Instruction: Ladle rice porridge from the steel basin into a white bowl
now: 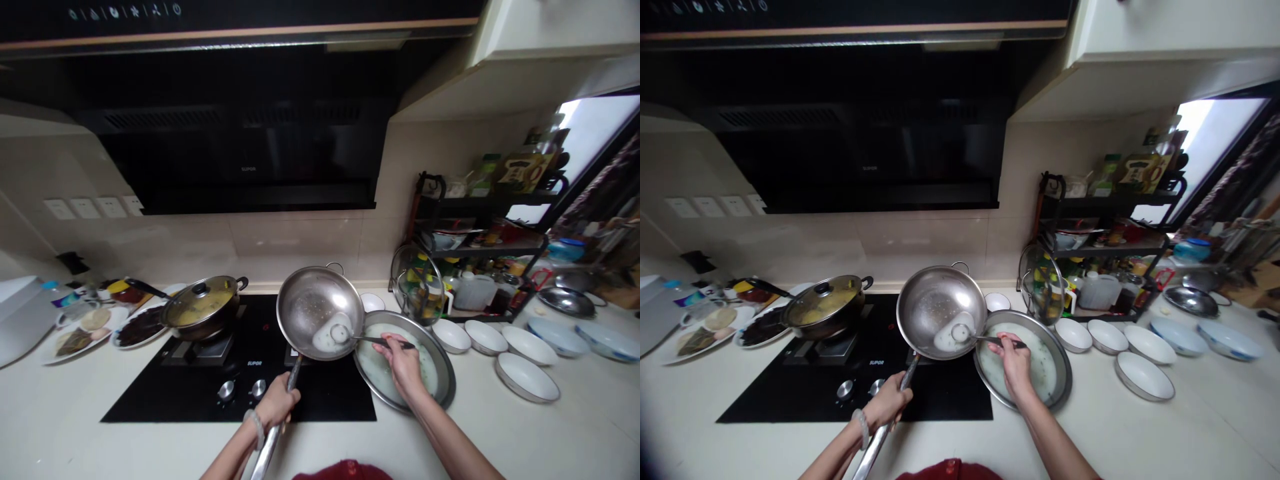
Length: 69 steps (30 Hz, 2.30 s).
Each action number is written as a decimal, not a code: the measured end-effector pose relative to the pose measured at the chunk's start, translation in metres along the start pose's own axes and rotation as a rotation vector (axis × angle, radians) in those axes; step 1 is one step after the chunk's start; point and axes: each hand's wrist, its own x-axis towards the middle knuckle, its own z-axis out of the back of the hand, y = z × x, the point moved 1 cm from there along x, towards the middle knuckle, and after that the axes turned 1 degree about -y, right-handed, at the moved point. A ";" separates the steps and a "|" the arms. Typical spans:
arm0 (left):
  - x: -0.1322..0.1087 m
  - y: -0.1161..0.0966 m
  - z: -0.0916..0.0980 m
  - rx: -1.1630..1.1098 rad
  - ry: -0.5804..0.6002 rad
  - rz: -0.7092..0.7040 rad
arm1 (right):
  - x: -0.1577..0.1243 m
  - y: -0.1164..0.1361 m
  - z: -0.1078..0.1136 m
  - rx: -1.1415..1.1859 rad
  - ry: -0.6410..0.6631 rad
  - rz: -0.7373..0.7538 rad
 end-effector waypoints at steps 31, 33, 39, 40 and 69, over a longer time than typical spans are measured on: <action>-0.001 0.000 0.000 0.018 -0.005 -0.002 | 0.012 -0.014 0.003 -0.232 0.058 0.084; -0.001 0.001 0.000 0.017 -0.006 0.002 | 0.013 -0.015 0.004 -0.195 0.044 0.073; 0.001 0.003 -0.001 0.016 -0.007 -0.007 | 0.015 -0.014 0.006 -0.063 -0.008 0.048; 0.001 0.003 -0.001 0.016 -0.007 -0.007 | 0.015 -0.013 0.007 -0.047 -0.013 0.045; -0.001 0.001 -0.002 0.017 -0.002 0.012 | 0.003 0.033 0.040 0.163 -0.127 -0.023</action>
